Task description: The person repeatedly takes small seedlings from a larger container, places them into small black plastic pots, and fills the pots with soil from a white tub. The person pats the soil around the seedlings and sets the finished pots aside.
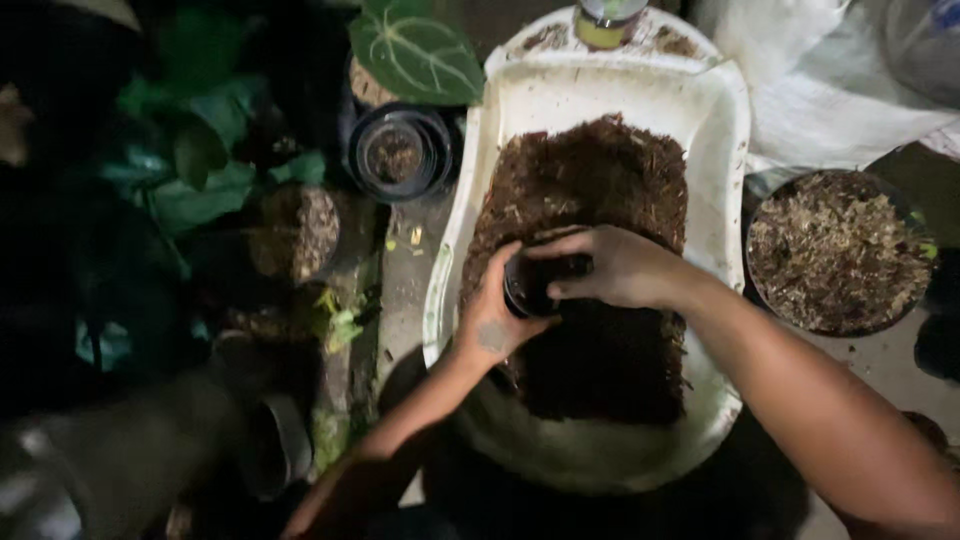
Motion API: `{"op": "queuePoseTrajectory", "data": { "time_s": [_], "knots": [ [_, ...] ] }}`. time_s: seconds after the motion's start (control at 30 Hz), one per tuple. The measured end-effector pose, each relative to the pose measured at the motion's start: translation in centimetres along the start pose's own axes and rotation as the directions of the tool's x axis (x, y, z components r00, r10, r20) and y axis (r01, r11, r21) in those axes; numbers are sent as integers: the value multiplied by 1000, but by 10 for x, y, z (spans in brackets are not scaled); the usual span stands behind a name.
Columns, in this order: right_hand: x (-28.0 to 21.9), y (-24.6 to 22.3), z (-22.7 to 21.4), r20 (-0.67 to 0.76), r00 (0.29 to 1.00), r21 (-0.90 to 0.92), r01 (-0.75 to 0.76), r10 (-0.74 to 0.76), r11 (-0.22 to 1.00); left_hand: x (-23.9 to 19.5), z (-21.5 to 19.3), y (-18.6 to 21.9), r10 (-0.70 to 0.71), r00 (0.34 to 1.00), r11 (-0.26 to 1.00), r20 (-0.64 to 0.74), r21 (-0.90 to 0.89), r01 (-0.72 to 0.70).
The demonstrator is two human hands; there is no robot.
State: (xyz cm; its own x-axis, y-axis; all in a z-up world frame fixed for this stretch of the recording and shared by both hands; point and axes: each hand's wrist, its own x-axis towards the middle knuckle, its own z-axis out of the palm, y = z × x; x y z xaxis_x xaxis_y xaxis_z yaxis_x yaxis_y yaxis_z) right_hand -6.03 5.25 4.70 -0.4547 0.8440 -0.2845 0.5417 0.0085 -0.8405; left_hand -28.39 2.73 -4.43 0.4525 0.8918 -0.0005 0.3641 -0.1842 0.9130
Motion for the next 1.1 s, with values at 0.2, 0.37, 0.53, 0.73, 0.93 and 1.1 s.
{"op": "queuePoseTrajectory", "data": {
  "time_s": [0.2, 0.37, 0.53, 0.73, 0.93, 1.1],
  "knots": [
    [-2, 21, -1, -19, 1000, 226, 20, -16, 974, -1, 9, 10, -3, 987, 993, -162, 112, 22],
    [0, 63, -7, -88, 987, 499, -75, 137, 863, -10, 17, 21, -19, 965, 1000, -262, 4, 21],
    [-11, 107, 5, -381, 825, -460, 223, -418, 859, -27, 18, 26, -2, 964, 969, -265, 238, 68],
    [-14, 120, 79, -468, 881, 203, 180, -66, 962, -35, 29, 18, -123, 967, 943, -224, 278, 184],
    [-8, 93, 75, -517, 803, 159, 431, -297, 888, -34, 16, 31, -119, 981, 960, -152, 236, 153],
    [-24, 64, 40, -477, 871, 17, -129, 121, 992, -31, 7, 26, -136, 985, 899, -106, 404, 168]
  ]
}}
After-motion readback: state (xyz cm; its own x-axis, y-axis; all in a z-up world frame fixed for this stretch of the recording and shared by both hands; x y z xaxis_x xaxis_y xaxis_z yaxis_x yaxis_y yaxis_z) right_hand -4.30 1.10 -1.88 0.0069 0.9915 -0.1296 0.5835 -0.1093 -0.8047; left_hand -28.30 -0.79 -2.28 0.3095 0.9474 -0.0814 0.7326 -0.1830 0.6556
